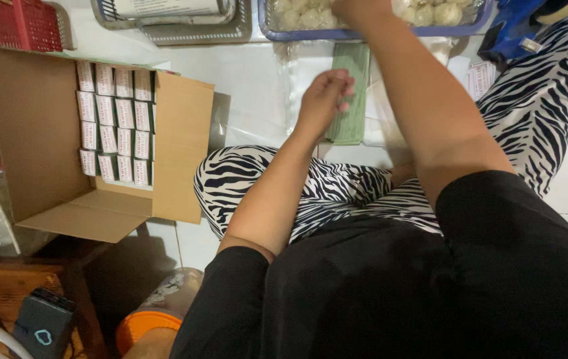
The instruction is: The person sits on the floor and repeatedly wraps small white food items in green leaves, then seals each bundle with a small paper label. The wrapped items are placed into a cardboard box.
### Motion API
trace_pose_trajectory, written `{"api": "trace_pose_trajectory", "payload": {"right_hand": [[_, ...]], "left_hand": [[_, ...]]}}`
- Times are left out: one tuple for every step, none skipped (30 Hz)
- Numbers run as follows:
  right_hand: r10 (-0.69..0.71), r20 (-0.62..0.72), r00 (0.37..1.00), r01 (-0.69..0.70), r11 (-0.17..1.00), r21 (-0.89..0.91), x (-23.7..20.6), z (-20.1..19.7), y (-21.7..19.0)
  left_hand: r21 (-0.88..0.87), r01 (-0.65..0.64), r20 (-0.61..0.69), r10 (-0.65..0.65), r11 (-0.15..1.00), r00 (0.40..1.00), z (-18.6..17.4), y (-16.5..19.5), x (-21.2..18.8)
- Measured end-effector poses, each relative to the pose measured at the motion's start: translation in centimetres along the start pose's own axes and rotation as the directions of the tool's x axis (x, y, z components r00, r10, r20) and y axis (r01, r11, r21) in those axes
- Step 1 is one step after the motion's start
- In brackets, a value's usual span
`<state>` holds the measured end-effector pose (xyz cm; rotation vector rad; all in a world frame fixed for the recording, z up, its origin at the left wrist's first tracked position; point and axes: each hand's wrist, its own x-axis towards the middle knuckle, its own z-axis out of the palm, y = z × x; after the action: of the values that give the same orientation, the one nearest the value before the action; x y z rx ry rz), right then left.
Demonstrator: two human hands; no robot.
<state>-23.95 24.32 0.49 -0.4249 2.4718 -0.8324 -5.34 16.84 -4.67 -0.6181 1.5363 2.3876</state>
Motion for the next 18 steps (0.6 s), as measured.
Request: {"api": "trace_pose_trajectory", "payload": {"right_hand": [[-0.124, 0.155, 0.980, 0.053, 0.917, 0.396, -0.1, -0.9, 0.9], [-0.292, 0.248, 0.924, 0.021, 0.686, 0.728, -0.3, -1.5, 1.1], [-0.271, 0.281, 0.921, -0.094, 0.544, 0.834, -1.1, -2.1, 1.3], [-0.257, 0.316, 0.913, -0.207, 0.377, 0.903, -2.6, -2.9, 1.7], [-0.303, 0.315, 0.899, -0.197, 0.364, 0.910, -4.4, -3.8, 2.1], [-0.348, 0.313, 0.884, -0.187, 0.350, 0.918, -6.5, -4.7, 2.5], [-0.393, 0.307, 0.867, -0.176, 0.333, 0.926, -8.6, -5.1, 2.6], [-0.419, 0.285, 0.862, -0.170, 0.290, 0.942, -10.2, -5.1, 2.4], [-0.442, 0.261, 0.858, -0.164, 0.246, 0.955, -11.7, -5.1, 2.2], [-0.462, 0.238, 0.854, -0.162, 0.198, 0.967, -12.9, -5.1, 2.2], [-0.419, 0.248, 0.873, -0.178, 0.199, 0.964, -13.9, -5.2, 2.2], [-0.375, 0.255, 0.891, -0.190, 0.200, 0.961, -14.8, -5.3, 2.4], [-0.331, 0.261, 0.907, -0.202, 0.202, 0.958, -15.5, -5.6, 2.7], [-0.320, 0.245, 0.915, -0.190, 0.195, 0.962, -16.2, -5.7, 3.1], [-0.308, 0.231, 0.923, -0.179, 0.189, 0.965, -17.0, -5.7, 3.4], [-0.297, 0.219, 0.929, -0.169, 0.185, 0.968, -17.7, -5.6, 3.7], [-0.268, 0.233, 0.935, -0.179, 0.213, 0.961, -18.4, -5.5, 3.9], [-0.240, 0.249, 0.938, -0.191, 0.241, 0.952, -19.0, -5.3, 3.9]], "left_hand": [[-0.024, -0.069, -0.042, 0.068, 0.997, 0.997, -0.2, 0.5, 0.1], [0.034, -0.133, -0.136, 0.136, 0.991, 0.981, -0.8, 1.0, 0.2], [0.096, -0.189, -0.225, 0.207, 0.977, 0.952, -1.6, 1.8, 0.3], [0.163, -0.238, -0.307, 0.279, 0.957, 0.910, -2.4, 2.5, 0.3], [0.052, -0.283, -0.248, 0.287, 0.958, 0.925, -3.0, 3.0, 0.3], [-0.062, -0.316, -0.188, 0.300, 0.947, 0.935, -3.6, 3.4, 0.4], [-0.175, -0.339, -0.128, 0.320, 0.924, 0.939, -4.0, 3.6, 0.4], [-0.238, -0.277, -0.008, 0.284, 0.931, 0.959, -4.2, 3.6, 0.5], [-0.291, -0.207, 0.117, 0.249, 0.934, 0.961, -4.2, 3.4, 0.4], [-0.333, -0.124, 0.241, 0.212, 0.935, 0.947, -4.2, 3.2, 0.2], [-0.233, -0.141, 0.200, 0.190, 0.962, 0.961, -4.3, 3.0, -0.3], [-0.129, -0.154, 0.160, 0.174, 0.980, 0.972, -4.3, 2.9, -0.8], [-0.077, -0.135, 0.139, 0.145, 0.988, 0.980, -4.4, 3.1, -1.2], [-0.026, -0.113, 0.118, 0.115, 0.993, 0.986, -4.4, 3.5, -1.6], [-0.030, -0.062, 0.115, 0.065, 0.998, 0.991, -4.6, 4.1, -2.2], [-0.142, -0.016, 0.235, 0.049, 0.990, 0.971, -4.3, 4.7, -2.7], [-0.238, 0.056, 0.351, 0.033, 0.970, 0.936, -4.0, 5.4, -3.3], [-0.408, 0.169, 0.559, 0.100, 0.897, 0.823, -3.5, 6.1, -3.8]]}}
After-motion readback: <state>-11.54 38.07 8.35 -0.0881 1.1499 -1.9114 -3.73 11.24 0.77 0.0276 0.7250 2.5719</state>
